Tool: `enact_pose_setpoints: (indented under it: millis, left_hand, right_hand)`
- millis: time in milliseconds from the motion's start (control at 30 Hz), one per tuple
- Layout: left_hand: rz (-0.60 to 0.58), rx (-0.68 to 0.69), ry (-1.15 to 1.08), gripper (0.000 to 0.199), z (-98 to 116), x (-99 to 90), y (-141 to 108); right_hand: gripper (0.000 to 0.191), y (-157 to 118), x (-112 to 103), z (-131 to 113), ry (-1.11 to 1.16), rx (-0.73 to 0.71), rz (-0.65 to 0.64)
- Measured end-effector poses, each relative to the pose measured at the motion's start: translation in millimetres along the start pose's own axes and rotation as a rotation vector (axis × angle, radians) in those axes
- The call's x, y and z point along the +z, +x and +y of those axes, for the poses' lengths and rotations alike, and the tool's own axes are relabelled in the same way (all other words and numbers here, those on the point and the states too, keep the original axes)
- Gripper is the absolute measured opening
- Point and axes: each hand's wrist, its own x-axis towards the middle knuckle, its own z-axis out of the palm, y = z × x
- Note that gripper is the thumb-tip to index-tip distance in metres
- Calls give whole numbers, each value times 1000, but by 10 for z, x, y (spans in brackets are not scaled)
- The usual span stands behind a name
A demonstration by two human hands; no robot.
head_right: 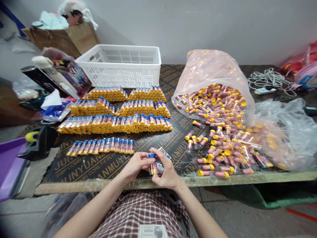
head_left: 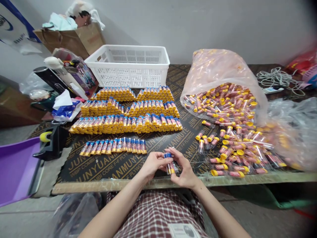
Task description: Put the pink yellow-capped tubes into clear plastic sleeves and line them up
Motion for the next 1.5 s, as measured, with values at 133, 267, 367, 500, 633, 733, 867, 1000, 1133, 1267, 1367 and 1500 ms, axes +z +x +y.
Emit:
enact_pose_setpoints:
  millis: [133, 267, 367, 500, 633, 733, 867, 1000, 1133, 1267, 1367, 1500]
  left_hand:
    - [84, 36, 148, 36, 22, -67, 61]
    - [505, 234, 896, 27, 150, -334, 215]
    - [701, 294, 1467, 26, 270, -521, 291]
    - [802, 354, 1736, 40, 300, -492, 253]
    - [538, 413, 1767, 23, 84, -190, 165]
    - [291, 269, 1772, 20, -121, 8, 154]
    - [289, 215, 1728, 13, -230, 56, 173]
    - [261, 220, 1671, 10, -223, -8, 174]
    - [249, 256, 1652, 13, -272, -46, 159]
    - [291, 408, 1550, 6, -322, -65, 125]
    - [326, 523, 1247, 8, -278, -96, 130]
    - [390, 369, 487, 13, -102, -182, 206]
  right_hand:
    - [86, 62, -66, 22, -50, -5, -86]
    - [84, 244, -407, 331, -439, 120, 26]
    - [64, 375, -761, 671, -878, 295, 160]
    - [42, 415, -1054, 911, -1243, 430, 85]
    - [33, 348, -1084, 939, -1359, 424, 69]
    - [30, 303, -1080, 985, -1353, 426, 84]
    - [22, 266, -1132, 1065, -1317, 410, 98]
    - [27, 230, -1174, 1020, -1267, 375, 138]
    - [33, 187, -1086, 790, -972, 277, 250]
    - [31, 129, -851, 455, -436, 194, 354]
    - [30, 75, -663, 238, -272, 226, 345]
    - [28, 10, -479, 54, -154, 260, 349]
